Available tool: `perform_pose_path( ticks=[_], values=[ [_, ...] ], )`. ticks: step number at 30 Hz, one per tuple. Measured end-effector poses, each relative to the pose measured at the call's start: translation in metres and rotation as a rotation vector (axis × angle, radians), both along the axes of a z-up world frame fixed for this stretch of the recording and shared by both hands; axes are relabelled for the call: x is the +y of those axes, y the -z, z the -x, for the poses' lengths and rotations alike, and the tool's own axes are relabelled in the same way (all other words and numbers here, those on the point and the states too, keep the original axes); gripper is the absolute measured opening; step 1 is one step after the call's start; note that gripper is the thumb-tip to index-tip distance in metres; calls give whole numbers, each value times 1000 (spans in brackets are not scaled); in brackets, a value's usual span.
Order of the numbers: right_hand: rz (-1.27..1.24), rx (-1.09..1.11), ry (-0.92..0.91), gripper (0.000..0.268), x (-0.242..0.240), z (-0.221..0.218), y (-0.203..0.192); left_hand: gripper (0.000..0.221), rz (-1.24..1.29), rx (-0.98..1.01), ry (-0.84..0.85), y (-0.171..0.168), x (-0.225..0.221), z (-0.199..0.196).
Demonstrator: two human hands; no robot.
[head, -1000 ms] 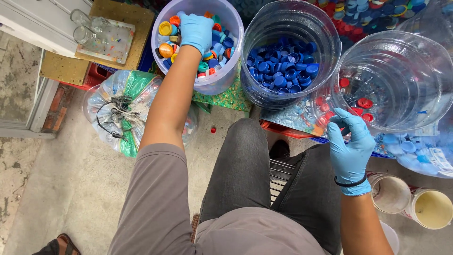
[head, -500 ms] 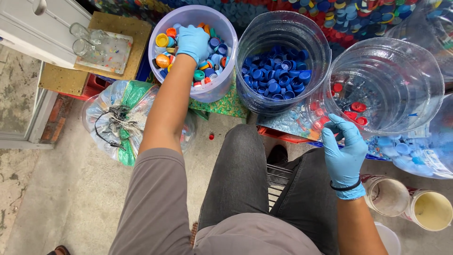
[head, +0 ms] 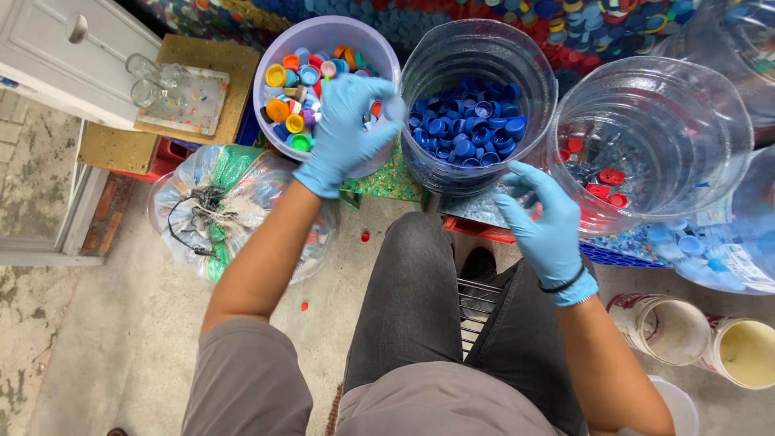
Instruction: The person sorts mixed plastic bottle caps by color into separate containers. They pick caps from a mixed bin and place them into clear containers designated for blue, red, and light blue caps. The process is repetitive and continues throughout the clip.
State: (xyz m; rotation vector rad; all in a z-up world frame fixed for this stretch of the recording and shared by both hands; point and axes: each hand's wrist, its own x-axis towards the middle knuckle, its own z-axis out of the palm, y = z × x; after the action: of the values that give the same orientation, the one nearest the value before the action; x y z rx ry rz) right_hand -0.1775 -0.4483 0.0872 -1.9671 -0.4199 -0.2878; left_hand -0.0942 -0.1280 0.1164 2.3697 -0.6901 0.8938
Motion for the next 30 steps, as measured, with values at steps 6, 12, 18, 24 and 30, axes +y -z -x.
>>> perform_pose_path(
  ticks=[6,12,18,24,30],
  values=[
    [-49,-33,27,52,9,-5,-24,42,140,-37,316,7,-102,20],
    [-62,-98,261,44,-34,6,-31,46,4,-214,387,19,-191,18],
    [-112,-59,374,36,-124,11,-32,34,74,-206,565,-18,-259,30],
    [383,-292,631,35,-284,-6,7,41,34,-24,488,-18,-238,32],
    [685,-334,657,56,-325,13,16,23,270,109,164,26,-130,20]
  ],
)
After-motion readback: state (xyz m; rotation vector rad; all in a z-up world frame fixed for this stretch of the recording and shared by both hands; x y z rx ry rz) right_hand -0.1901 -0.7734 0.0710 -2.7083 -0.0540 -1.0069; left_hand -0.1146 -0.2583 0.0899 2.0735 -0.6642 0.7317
